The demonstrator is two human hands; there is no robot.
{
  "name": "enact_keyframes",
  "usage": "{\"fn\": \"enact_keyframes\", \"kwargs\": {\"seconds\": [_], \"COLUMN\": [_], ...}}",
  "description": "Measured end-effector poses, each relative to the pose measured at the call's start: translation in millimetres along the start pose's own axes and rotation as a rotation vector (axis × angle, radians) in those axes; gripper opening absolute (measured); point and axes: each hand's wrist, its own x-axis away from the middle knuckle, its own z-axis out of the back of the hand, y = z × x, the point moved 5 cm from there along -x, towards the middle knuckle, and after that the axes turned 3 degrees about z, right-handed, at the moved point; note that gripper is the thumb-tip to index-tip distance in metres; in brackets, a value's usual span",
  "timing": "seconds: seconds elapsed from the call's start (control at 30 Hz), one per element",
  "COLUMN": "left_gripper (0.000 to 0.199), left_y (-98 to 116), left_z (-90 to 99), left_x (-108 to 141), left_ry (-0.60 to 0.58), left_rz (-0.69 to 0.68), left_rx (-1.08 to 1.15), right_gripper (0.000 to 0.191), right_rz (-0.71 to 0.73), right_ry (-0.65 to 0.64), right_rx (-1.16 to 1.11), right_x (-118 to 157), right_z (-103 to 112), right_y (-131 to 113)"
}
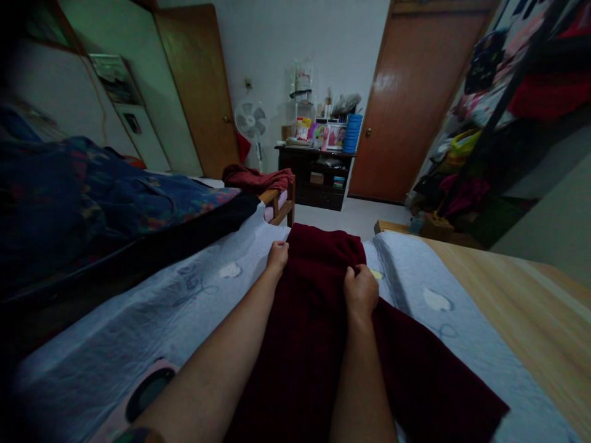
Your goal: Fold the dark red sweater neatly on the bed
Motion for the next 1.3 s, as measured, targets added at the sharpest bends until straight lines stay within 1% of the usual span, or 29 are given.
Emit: {"fn": "enact_keyframes", "kwargs": {"seconds": [0.13, 0.3, 0.43, 0.57, 0.67, 0.8, 0.9, 1.0, 1.1, 1.17, 1.3], "left_gripper": [0.027, 0.031, 0.031, 0.032, 0.030, 0.035, 0.042, 0.043, 0.045, 0.046, 0.050], "left_y": [3, 7, 14, 18, 21, 37, 50, 53, 45, 39, 32], "left_z": [-0.7, -0.8, -3.6, -7.2, -8.1, -6.5, -12.8, -27.4, -43.1, -49.9, -54.3], "left_x": [-8, -15, -15, -7, 1, 5, 5, 8, 13, 15, 16], "left_ry": [-0.035, -0.044, -0.051, -0.042, -0.035, -0.016, -0.066, -0.157, -0.258, -0.302, -0.320], "left_rz": [-0.020, -0.043, -0.091, -0.138, -0.211, -0.399, -0.530, -0.599, -0.605, -0.589, -0.566], "left_rx": [-0.007, -0.079, -0.203, -0.366, -0.450, -0.491, -0.496, -0.524, -0.579, -0.613, -0.651], "right_gripper": [0.033, 0.032, 0.033, 0.033, 0.033, 0.034, 0.034, 0.034, 0.034, 0.034, 0.034], "right_rz": [-0.005, 0.007, 0.022, 0.038, 0.043, 0.023, 0.000, 0.001, 0.022, 0.030, 0.044], "right_ry": [-0.002, 0.005, 0.016, 0.020, 0.016, 0.001, -0.014, -0.019, -0.008, 0.003, 0.005], "right_rx": [-0.007, -0.026, -0.037, -0.048, -0.055, -0.048, -0.049, -0.050, -0.060, -0.066, -0.087], "right_x": [0, 0, 1, 2, 2, 2, 2, 2, 2, 2, 1], "right_z": [-1, -1, -1, -2, -3, -4, -4, -4, -5, -5, -1], "right_y": [1, -1, -5, -6, -7, -7, -7, -8, -8, -9, -9]}}
